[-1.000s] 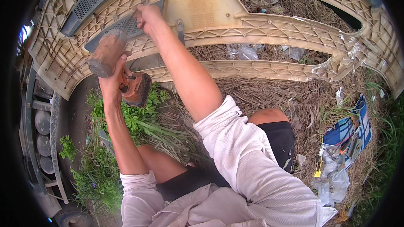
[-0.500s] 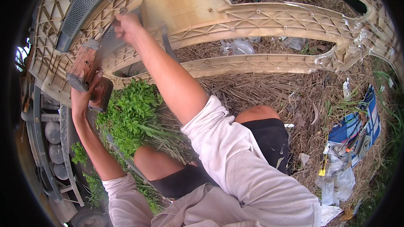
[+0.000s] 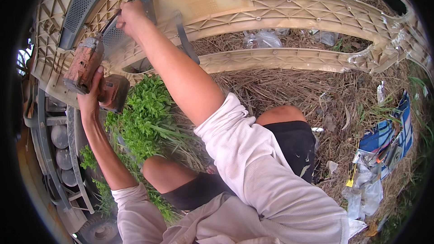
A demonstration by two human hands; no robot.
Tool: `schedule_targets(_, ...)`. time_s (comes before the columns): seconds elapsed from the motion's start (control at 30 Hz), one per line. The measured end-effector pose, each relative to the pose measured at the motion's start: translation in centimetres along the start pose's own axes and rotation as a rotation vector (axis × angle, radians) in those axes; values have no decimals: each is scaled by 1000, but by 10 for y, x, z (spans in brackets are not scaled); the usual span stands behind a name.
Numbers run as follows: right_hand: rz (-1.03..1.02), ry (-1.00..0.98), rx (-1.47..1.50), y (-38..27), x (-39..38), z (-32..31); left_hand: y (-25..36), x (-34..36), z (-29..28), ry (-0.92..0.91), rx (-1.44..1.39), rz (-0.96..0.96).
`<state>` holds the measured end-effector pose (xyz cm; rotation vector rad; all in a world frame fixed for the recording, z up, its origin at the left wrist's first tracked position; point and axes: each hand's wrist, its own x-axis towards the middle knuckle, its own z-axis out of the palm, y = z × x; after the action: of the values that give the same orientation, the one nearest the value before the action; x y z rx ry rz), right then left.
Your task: The person uses a power drill to unscrew and remove plastic panels from a large vehicle bumper while sitting on the ground.
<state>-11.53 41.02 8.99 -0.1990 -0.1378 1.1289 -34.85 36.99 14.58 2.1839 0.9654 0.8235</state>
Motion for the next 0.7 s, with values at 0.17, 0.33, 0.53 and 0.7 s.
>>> schedule_targets(0.17,58,-42,65,11,-14,14,0,2,-8,-34,-320,-41)
schedule_targets(0.33,77,-56,-30,2,-17,4,-17,-15,23,-32,-466,-29)
schedule_targets(0.53,-595,257,-1017,1,-36,-33,-28,-27,45,2,-754,-104)
schedule_targets(0.7,-1003,364,-1650,-35,-47,-25,-30,-30,47,34,-728,-39)
